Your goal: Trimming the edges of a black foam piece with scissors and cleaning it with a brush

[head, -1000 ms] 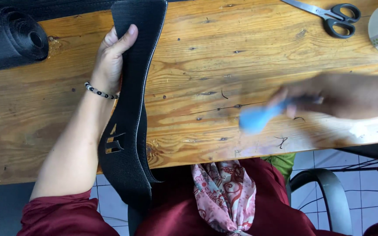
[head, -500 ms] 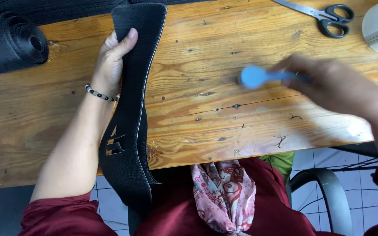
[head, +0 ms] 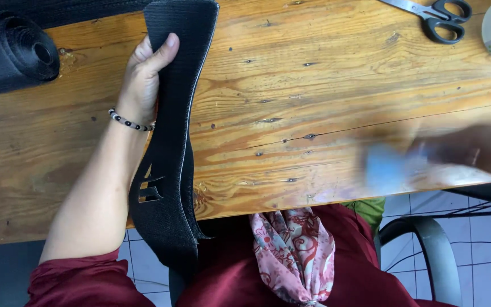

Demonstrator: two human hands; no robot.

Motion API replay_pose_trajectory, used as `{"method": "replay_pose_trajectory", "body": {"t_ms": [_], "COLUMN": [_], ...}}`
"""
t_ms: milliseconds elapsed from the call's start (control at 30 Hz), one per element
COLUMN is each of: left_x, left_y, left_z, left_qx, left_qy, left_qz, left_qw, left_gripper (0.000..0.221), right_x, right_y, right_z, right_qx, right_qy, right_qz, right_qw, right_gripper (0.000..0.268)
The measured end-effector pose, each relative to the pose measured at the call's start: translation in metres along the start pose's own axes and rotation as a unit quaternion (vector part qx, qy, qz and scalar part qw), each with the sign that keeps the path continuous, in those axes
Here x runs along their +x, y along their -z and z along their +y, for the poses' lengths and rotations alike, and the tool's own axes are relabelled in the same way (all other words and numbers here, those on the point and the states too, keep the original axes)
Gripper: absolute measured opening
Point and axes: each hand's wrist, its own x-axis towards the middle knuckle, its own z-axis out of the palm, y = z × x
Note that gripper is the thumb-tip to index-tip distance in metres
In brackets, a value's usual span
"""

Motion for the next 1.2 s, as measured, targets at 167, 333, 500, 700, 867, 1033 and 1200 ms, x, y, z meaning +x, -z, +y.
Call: {"method": "replay_pose_trajectory", "body": {"t_ms": [167, 333, 500, 700, 867, 1033, 1200], "left_x": [0.001, -0.002, -0.002, 0.008, 0.011, 0.011, 0.011], "left_y": [0.002, -0.001, -0.008, -0.019, -0.007, -0.002, 0.0], "left_z": [-0.003, 0.0, 0.001, 0.007, -0.004, -0.008, -0.011], "left_qx": [0.01, -0.001, 0.153, 0.17, 0.129, 0.132, 0.129], "left_qy": [0.016, 0.021, -0.021, -0.053, -0.025, -0.026, -0.025], "left_qz": [0.01, 0.004, -0.033, -0.068, -0.029, -0.017, -0.016], "left_qw": [1.0, 1.0, 0.987, 0.982, 0.991, 0.991, 0.991], "left_gripper": [0.037, 0.035, 0.022, 0.028, 0.026, 0.027, 0.029], "right_x": [-0.058, -0.064, -0.105, -0.094, -0.07, -0.078, -0.109], "right_y": [0.002, -0.022, -0.047, -0.039, -0.042, -0.044, -0.043], "right_z": [-0.025, -0.056, -0.08, -0.16, -0.19, -0.196, -0.165], "right_qx": [-0.454, -0.294, -0.374, -0.308, -0.299, -0.307, -0.428], "right_qy": [0.25, 0.463, 0.503, 0.614, 0.669, 0.69, 0.452], "right_qz": [-0.116, 0.265, -0.062, 0.28, 0.265, 0.263, -0.308], "right_qw": [0.847, 0.793, 0.776, 0.671, 0.627, 0.6, 0.72], "right_gripper": [0.039, 0.037, 0.039, 0.032, 0.027, 0.028, 0.043]}}
